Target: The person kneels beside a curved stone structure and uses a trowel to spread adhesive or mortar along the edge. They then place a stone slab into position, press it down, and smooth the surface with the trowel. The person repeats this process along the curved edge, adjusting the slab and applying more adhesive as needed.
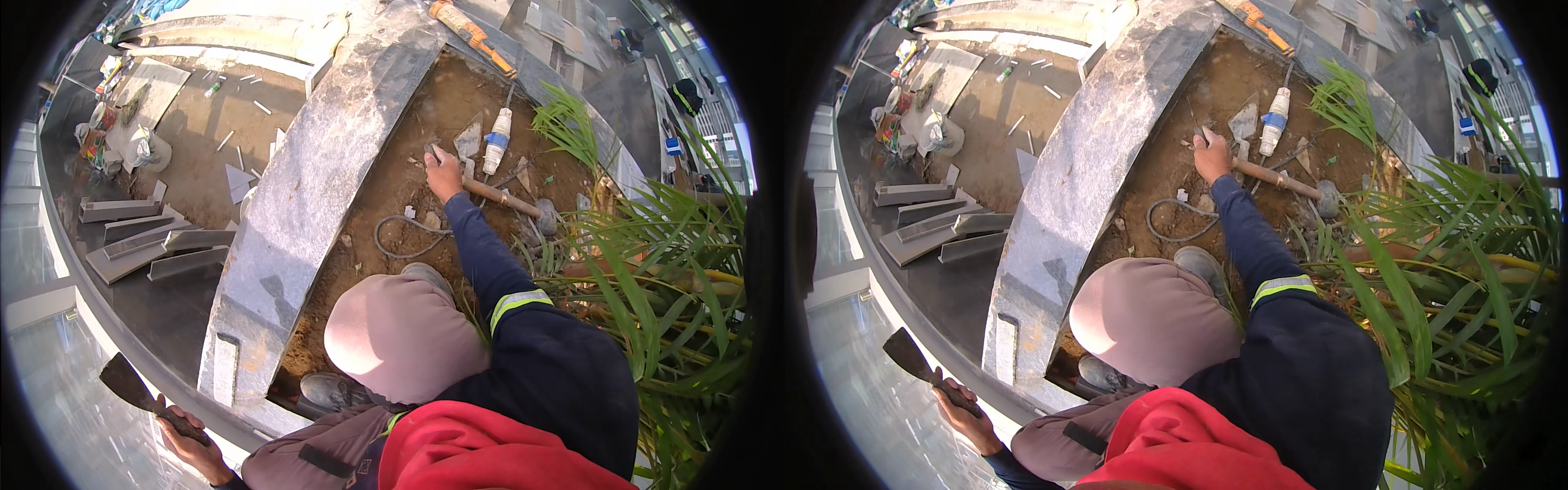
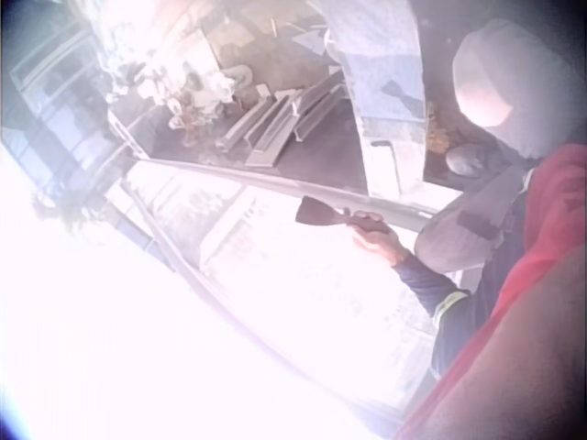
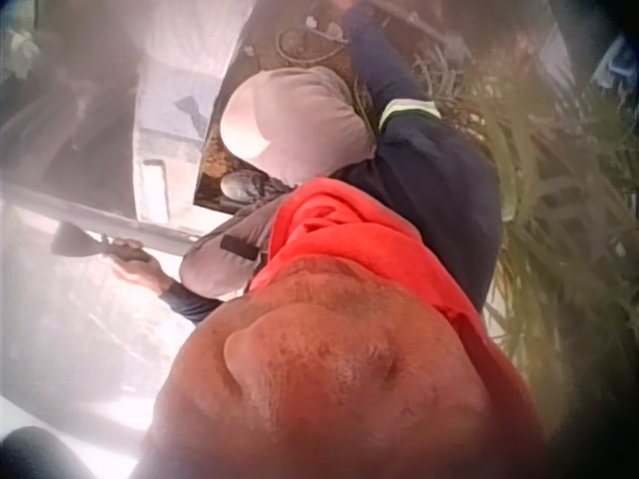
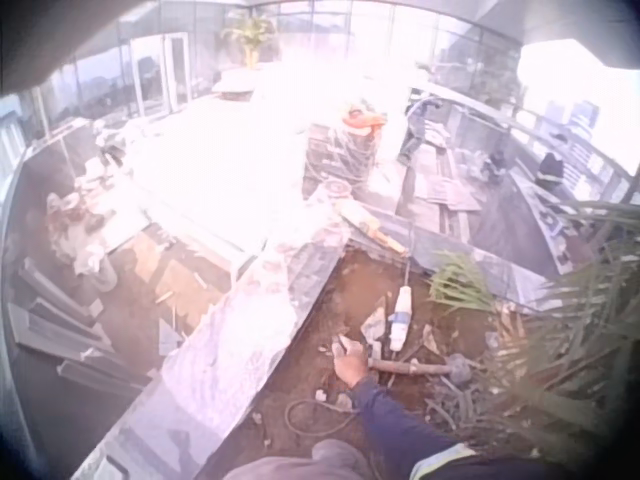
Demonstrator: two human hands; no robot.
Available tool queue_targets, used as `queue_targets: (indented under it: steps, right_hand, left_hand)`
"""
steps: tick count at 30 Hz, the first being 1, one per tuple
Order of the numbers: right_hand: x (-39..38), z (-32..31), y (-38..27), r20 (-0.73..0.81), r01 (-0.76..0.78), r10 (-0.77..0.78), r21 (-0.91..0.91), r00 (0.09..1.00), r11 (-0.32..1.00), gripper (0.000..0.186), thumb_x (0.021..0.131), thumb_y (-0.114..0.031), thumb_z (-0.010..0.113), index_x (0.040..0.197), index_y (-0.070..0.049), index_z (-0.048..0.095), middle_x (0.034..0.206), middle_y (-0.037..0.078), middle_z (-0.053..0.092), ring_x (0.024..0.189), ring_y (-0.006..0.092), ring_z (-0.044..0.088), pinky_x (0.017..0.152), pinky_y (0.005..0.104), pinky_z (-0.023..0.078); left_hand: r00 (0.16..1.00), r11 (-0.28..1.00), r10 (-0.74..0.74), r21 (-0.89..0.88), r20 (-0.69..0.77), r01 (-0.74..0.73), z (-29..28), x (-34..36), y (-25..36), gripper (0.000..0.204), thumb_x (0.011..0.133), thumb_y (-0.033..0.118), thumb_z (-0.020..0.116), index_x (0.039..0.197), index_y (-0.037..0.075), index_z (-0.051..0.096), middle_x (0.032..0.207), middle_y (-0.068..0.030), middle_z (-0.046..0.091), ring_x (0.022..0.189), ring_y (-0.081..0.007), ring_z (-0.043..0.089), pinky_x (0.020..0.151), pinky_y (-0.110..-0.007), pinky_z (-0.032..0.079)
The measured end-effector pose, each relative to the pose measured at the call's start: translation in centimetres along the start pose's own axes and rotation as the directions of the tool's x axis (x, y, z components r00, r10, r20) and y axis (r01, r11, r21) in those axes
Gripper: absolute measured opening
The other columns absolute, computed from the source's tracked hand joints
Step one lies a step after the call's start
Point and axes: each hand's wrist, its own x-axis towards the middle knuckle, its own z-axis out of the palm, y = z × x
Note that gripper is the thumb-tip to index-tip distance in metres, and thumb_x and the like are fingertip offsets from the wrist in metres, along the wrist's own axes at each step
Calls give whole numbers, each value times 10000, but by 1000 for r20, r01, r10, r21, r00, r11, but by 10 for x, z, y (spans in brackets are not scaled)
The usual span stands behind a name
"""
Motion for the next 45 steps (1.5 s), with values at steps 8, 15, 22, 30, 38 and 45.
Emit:
queue_targets:
  steps: [8,15,22,30,38,45]
  right_hand:
    - [33,-62,-77,23,62,-58,-255,998,965,400,949,-314,648,1292,-110,686,1155,150,622,1076,386,637,909,492,510]
    - [61,-59,-87,101,164,-138,-329,985,930,355,944,-320,652,1243,-142,722,1109,168,622,1019,401,659,859,506,526]
    - [107,-43,-71,70,139,-122,-358,990,923,358,937,-330,657,1232,-143,734,1085,197,635,1030,411,659,874,511,528]
    - [190,-37,-64,63,55,-34,-383,997,922,431,947,-395,636,1299,-155,699,1244,189,644,1189,383,620,987,488,513]
    - [258,-50,-53,-172,99,-155,-298,973,949,434,967,-405,608,1317,-161,690,1295,204,639,1203,379,616,1020,482,488]
    - [83,-65,-100,228,-216,54,786,972,579,394,1092,-273,472,1303,25,620,1074,122,709,728,139,653,590,301,511]
  left_hand:
    - [999,999,-30,-18,-24,29,0,4,-2,554,1093,407,474,1434,-29,473,836,-7,528,611,-87,485,509,-224,362]
    - [998,998,-44,53,-47,46,11,6,-2,541,1099,406,460,1422,-27,491,833,-3,525,613,-77,472,523,-222,349]
    - [997,990,-53,128,-56,60,13,8,-3,533,1101,413,451,1408,-19,516,835,13,523,611,-56,459,525,-215,332]
    - [993,985,-64,154,-95,78,11,11,-4,524,1097,408,466,1397,-18,527,834,9,521,619,-59,463,529,-217,341]
    - [997,972,-49,229,-56,60,15,14,-11,511,1099,428,451,1383,20,567,823,12,523,593,-50,460,504,-209,359]
    - [1000,954,24,298,-13,-19,39,20,-9,568,1108,434,423,1361,-57,555,779,2,503,577,-58,444,491,-218,335]
